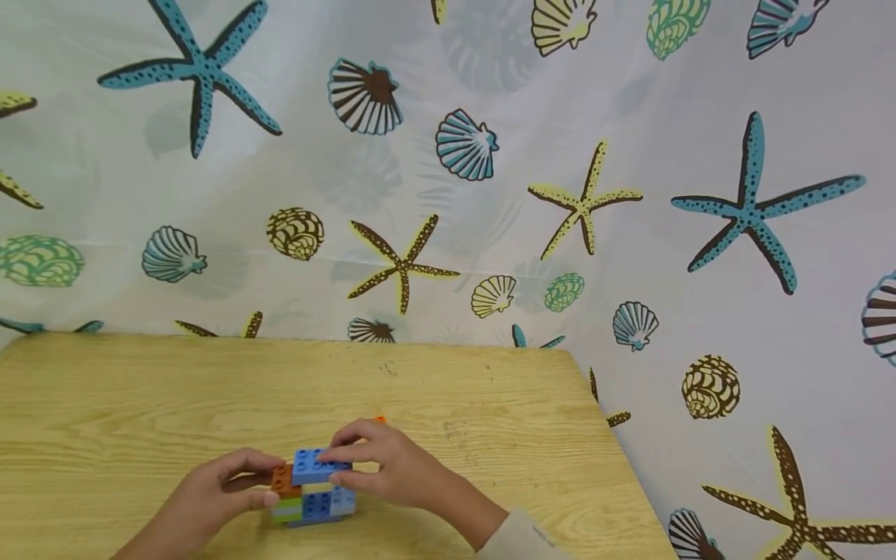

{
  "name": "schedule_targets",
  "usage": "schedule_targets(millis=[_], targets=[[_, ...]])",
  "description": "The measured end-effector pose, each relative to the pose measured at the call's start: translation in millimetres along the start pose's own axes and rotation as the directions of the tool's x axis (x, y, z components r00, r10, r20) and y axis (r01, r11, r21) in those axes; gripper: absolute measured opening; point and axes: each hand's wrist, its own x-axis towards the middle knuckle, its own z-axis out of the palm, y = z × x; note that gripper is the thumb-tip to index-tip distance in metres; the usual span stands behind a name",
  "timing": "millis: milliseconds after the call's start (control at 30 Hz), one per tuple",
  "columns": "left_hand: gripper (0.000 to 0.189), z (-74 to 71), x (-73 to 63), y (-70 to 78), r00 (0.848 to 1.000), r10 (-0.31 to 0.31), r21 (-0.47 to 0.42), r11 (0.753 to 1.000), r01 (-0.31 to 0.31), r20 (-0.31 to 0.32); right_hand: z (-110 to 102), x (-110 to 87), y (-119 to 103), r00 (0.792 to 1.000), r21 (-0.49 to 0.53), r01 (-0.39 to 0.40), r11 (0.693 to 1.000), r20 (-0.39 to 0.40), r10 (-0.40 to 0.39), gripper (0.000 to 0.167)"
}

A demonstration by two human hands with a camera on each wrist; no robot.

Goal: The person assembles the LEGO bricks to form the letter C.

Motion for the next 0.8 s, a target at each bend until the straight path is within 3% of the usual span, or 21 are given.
schedule_targets(millis=[800], targets=[[0.052, 4.4, -0.9, 4.7, 0.998, 0.049, 0.036, 0.998, -0.048, -0.027, -5.2, 9.9, -8.9, 0.989, -0.179, 0.139, 0.974, 0.071, -0.128, 0.029]])
